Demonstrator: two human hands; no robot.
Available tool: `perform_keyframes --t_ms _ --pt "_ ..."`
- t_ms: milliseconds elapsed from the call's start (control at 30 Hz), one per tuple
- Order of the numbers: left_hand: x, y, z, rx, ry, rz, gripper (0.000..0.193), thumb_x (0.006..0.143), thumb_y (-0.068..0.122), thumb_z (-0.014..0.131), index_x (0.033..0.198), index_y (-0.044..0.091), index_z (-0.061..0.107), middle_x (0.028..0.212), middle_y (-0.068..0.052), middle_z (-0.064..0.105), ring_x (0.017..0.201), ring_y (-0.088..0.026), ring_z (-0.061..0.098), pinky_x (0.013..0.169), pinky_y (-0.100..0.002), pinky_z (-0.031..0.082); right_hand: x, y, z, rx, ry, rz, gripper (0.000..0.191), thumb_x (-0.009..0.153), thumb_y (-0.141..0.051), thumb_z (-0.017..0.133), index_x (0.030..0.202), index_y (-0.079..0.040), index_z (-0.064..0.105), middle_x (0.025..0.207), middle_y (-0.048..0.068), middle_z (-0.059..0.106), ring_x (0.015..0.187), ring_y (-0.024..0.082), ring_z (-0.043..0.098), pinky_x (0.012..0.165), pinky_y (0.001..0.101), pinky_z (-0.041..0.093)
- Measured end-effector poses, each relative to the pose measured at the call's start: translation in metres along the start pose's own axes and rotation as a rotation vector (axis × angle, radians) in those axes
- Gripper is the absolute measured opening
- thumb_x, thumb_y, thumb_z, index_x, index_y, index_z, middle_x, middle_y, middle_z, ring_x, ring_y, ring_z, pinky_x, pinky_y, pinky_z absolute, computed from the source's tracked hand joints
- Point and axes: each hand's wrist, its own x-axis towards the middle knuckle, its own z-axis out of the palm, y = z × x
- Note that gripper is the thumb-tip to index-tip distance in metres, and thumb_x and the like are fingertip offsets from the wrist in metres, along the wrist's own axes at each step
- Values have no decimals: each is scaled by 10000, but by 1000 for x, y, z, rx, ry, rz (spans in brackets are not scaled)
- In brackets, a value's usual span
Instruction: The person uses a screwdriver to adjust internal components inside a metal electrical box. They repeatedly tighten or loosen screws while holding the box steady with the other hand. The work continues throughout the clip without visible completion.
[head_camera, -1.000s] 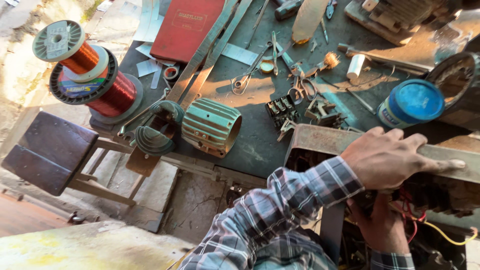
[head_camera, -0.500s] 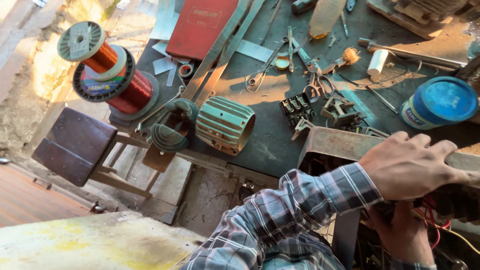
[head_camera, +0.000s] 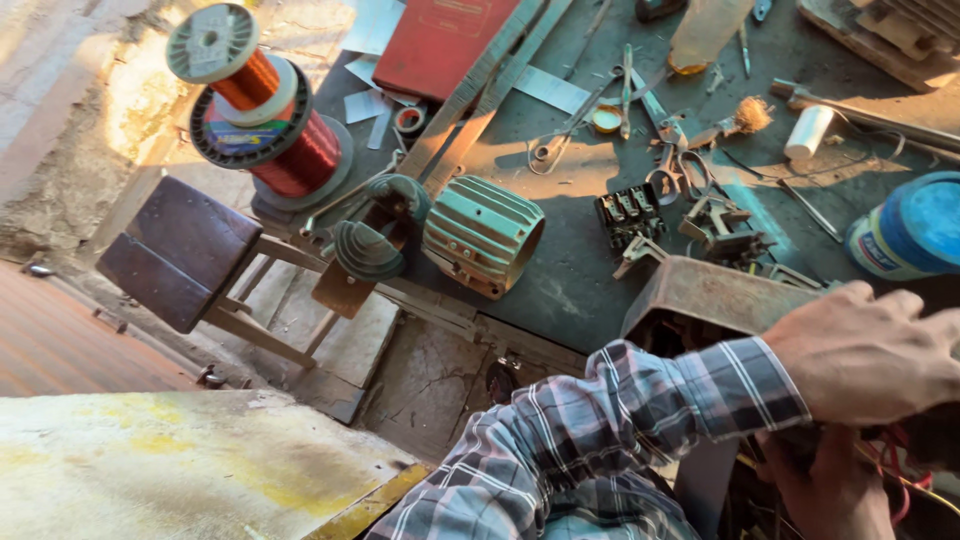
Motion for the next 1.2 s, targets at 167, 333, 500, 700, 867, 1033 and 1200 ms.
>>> perform_keyframes --t_ms 167,333,500,700,867,1033,1200 --pt "-4 6 7 68 -12 -12 300 987 418 534 1169 235 689 1162 -24 667 1017 -182 721 771 -365 604 2 3 5 13 18 -76 1188 740 -472 768 1677 -3 208 1319 306 645 1031 435 710 825 521 586" --pt "-7 13 -5 109 74 19 322 1005 409 490 1278 516 624 1269 -44 669 937 -186 712 731 -371 592 -5 3 1 89 3 -89 1035 777 -500 729 1593 -57 272 1144 211 736 1020 390 744 881 542 570" --pt "-2 8 -31 44 -77 -5 426 1109 329 404 1491 516 426 1183 -80 663 804 -155 671 668 -310 571 -8 -6 2 -81 95 -117 1116 750 -510 725 1598 2 212 1189 305 686 887 473 716 725 556 576" --pt "0 6 -57 104 -195 3 553 1111 194 395 1543 540 403 1122 -66 651 787 -150 656 628 -297 559 -13 -25 -11 142 130 -159 1118 808 -488 691 1618 31 122 992 299 723 780 477 726 669 548 584" --pt "-2 8 -70 85 -135 0 667 999 159 529 1547 519 408 1181 -66 649 843 -185 664 698 -338 534 -9 -45 -23 186 60 -28 1089 822 -449 736 1619 -28 125 778 188 752 679 399 752 640 498 601" --pt "-4 9 -83 66 -140 -12 696 953 167 590 1528 524 427 1199 -68 648 888 -228 668 737 -379 532 -12 -57 -34 378 53 -51 1040 806 -359 701 1627 -39 147 679 99 770 575 292 786 581 443 625" --pt "-1 10 -88 47 -166 -18 676 961 152 592 1509 521 447 1215 -89 647 904 -236 673 740 -381 540 -10 -67 -41 277 209 -226 899 863 -321 715 1527 54 238 746 134 734 664 334 742 582 455 588"
